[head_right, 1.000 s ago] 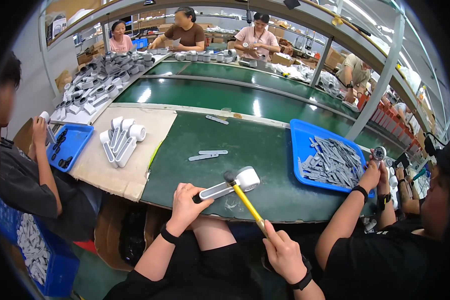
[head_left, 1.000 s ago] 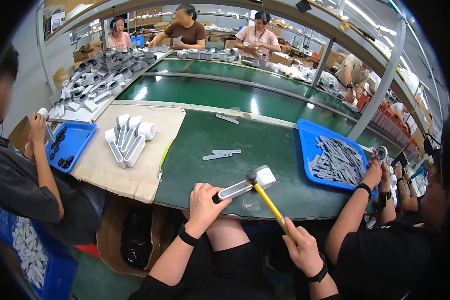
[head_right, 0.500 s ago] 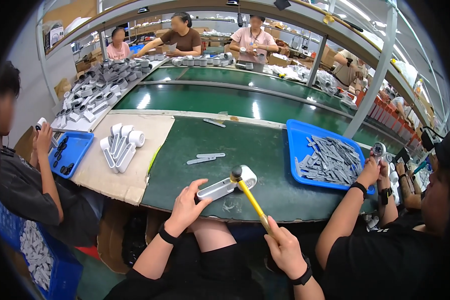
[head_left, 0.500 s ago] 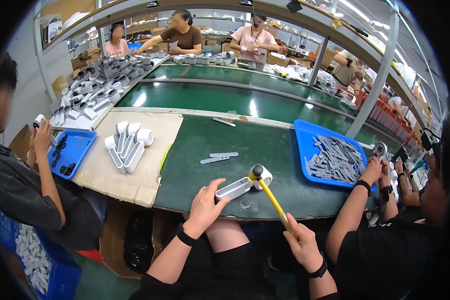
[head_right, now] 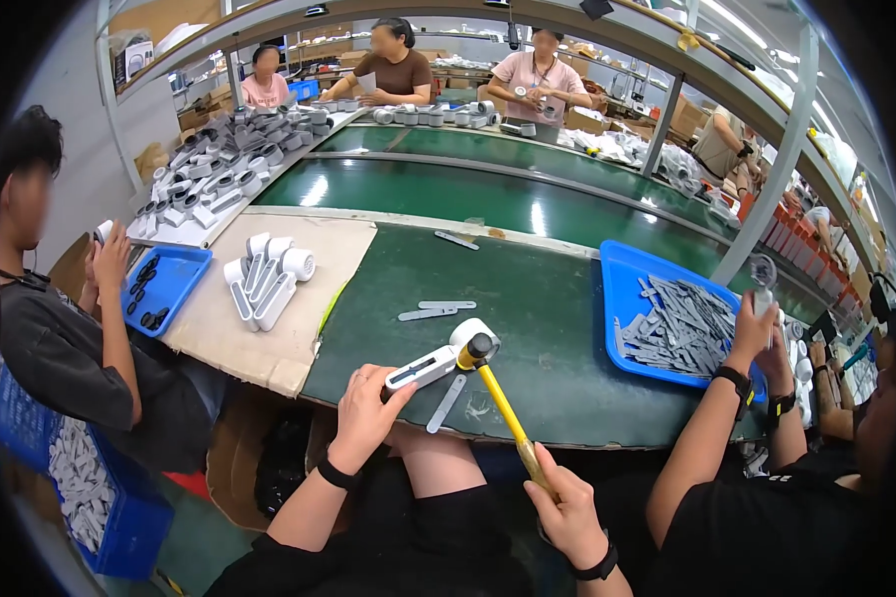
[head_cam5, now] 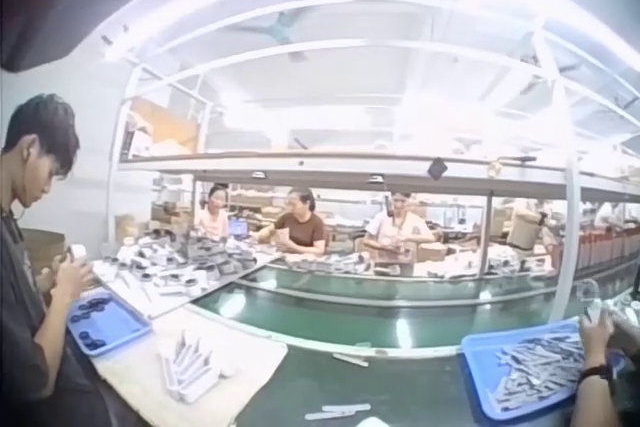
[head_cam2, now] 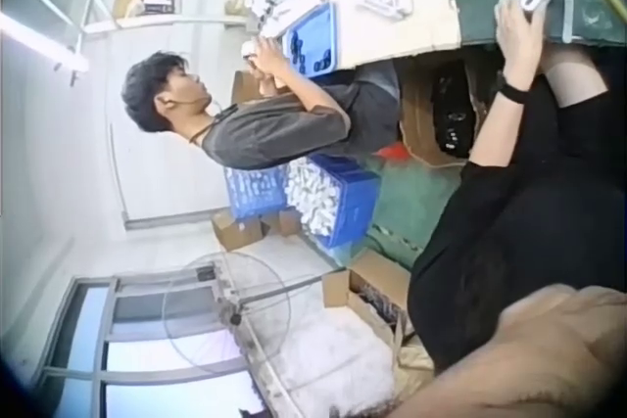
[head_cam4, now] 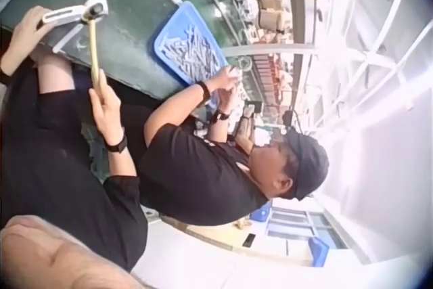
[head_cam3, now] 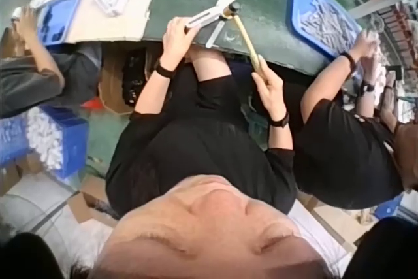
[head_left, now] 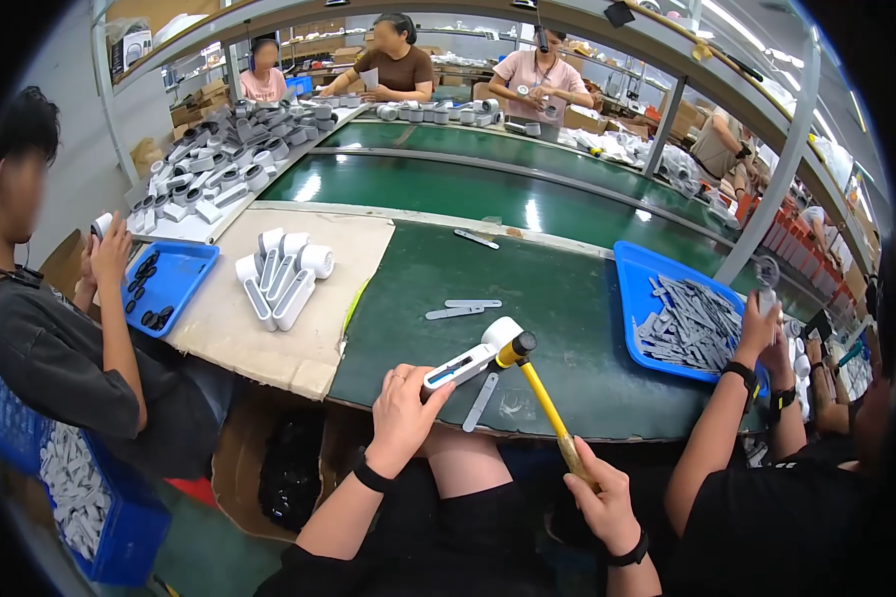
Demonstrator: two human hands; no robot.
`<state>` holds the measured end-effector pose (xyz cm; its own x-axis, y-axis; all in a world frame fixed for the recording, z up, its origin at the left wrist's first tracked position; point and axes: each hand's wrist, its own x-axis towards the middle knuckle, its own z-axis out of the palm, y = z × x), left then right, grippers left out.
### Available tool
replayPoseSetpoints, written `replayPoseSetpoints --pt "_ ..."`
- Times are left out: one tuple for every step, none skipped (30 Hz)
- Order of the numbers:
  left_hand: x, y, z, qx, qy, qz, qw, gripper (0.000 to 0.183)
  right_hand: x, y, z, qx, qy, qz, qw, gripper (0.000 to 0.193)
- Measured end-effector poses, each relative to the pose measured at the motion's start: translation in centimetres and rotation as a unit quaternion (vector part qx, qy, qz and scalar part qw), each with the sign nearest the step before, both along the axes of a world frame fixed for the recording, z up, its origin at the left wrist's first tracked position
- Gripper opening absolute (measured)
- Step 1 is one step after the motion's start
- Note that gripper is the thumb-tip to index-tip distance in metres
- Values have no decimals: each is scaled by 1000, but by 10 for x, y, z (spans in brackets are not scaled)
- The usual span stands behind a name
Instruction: The person picks up a white plastic component, places a grey metal strip into its slot, and uses a yellow mallet to tap the strip into place. They then set the assembled unit down and pick up another white plastic component to repeat the process.
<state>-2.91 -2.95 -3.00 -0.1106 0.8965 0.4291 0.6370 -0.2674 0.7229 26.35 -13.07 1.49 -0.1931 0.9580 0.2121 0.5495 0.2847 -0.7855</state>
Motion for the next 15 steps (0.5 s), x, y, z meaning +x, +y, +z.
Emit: replayPoseSetpoints --pt "-1 0 -1 42 86 27 995 33 -1 -1 0 -18 16 -16 1000 53" --pt "0 0 -1 40 86 27 995 33 -1 -1 0 6 27 -10 1000 54" --pt "3 2 1 89 105 79 987 34 0 -1 -2 5 28 -10 1000 54" --pt "8 3 4 138 123 129 974 36 1 -1 -4 6 29 -19 999 54" --pt "14 0 10 137 124 127 975 36 3 -1 -6 6 32 -28 999 54" --pt "22 -5 18 149 133 101 975 37 6 -2 -11 -6 27 -37 999 55" --pt "29 -10 22 161 141 77 974 38 6 -2 -12 -8 27 -37 999 55" --pt "35 -11 18 136 154 2 979 39 7 -2 -13 -3 41 -38 998 55" --pt "42 -12 13 135 154 1 979 39 7 -3 -14 2 55 -40 998 55" --pt "48 -12 9 100 186 -23 977 39 7 -2 -15 -7 70 -41 997 55" --pt "52 -12 4 64 217 -46 973 38 7 -2 -18 -6 71 -39 997 55" --pt "54 -10 -1 70 196 -32 978 31 8 -3 -23 7 63 -31 998 55" --pt "54 -9 -1 70 196 -34 978 31 9 -4 -26 20 54 -27 998 56" --pt "52 -8 -1 65 195 -34 978 26 8 -5 -26 14 59 -31 998 56" --pt "49 -7 -1 60 194 -35 979 21 9 -5 -26 14 60 -32 998 56"
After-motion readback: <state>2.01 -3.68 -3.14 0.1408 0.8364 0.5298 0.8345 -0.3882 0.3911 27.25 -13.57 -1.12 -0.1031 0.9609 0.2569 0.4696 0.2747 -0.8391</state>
